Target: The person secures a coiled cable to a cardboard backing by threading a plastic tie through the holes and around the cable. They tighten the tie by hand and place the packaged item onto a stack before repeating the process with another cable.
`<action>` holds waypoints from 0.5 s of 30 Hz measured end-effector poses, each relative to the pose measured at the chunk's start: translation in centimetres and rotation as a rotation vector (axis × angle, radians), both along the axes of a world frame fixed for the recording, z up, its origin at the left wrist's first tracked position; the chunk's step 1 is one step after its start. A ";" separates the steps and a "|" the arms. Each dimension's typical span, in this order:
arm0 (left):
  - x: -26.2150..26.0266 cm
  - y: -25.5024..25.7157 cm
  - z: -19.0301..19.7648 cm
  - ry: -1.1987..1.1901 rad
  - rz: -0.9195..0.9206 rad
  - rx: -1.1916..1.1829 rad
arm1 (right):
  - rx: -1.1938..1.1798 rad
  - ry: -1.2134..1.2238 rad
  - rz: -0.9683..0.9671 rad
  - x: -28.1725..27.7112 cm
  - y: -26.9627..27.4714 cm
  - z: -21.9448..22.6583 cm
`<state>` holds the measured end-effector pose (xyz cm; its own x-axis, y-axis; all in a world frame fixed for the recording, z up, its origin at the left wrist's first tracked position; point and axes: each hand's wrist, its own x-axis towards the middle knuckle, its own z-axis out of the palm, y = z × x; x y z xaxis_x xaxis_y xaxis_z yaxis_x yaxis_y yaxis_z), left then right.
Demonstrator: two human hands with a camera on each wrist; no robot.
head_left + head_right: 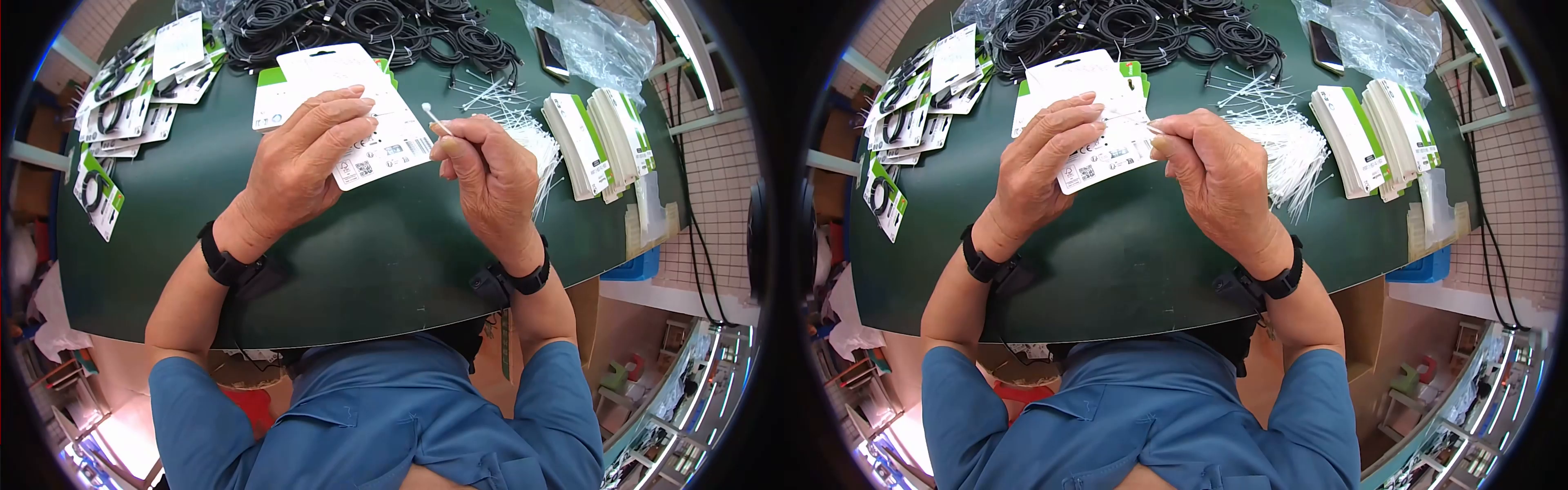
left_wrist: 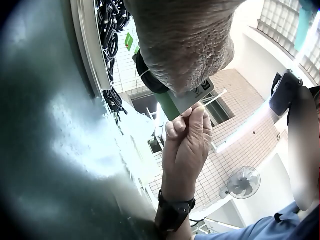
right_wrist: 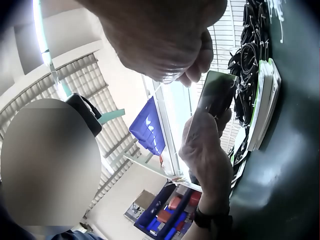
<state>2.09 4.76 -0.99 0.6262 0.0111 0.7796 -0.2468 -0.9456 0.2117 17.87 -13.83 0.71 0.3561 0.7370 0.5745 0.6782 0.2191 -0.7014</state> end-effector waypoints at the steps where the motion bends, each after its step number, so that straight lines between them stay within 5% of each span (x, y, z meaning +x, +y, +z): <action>1: 0.0 0.0 0.0 -0.001 0.001 -0.001 | -0.001 -0.001 0.001 0.0 0.1 0.0; 6: 0.1 -0.1 0.0 -0.016 -0.032 0.001 | 0.210 -0.150 0.067 0.4 0.0 0.5; 15: -0.2 -0.7 0.1 -0.031 -0.066 -0.026 | 0.378 -0.072 0.079 -0.6 0.3 -0.6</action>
<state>1.87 4.04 -0.84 0.6015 -0.0089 0.7988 -0.3156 -0.9213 0.2274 17.28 -13.53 0.14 0.2562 0.4919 0.8321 0.6933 0.5063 -0.5128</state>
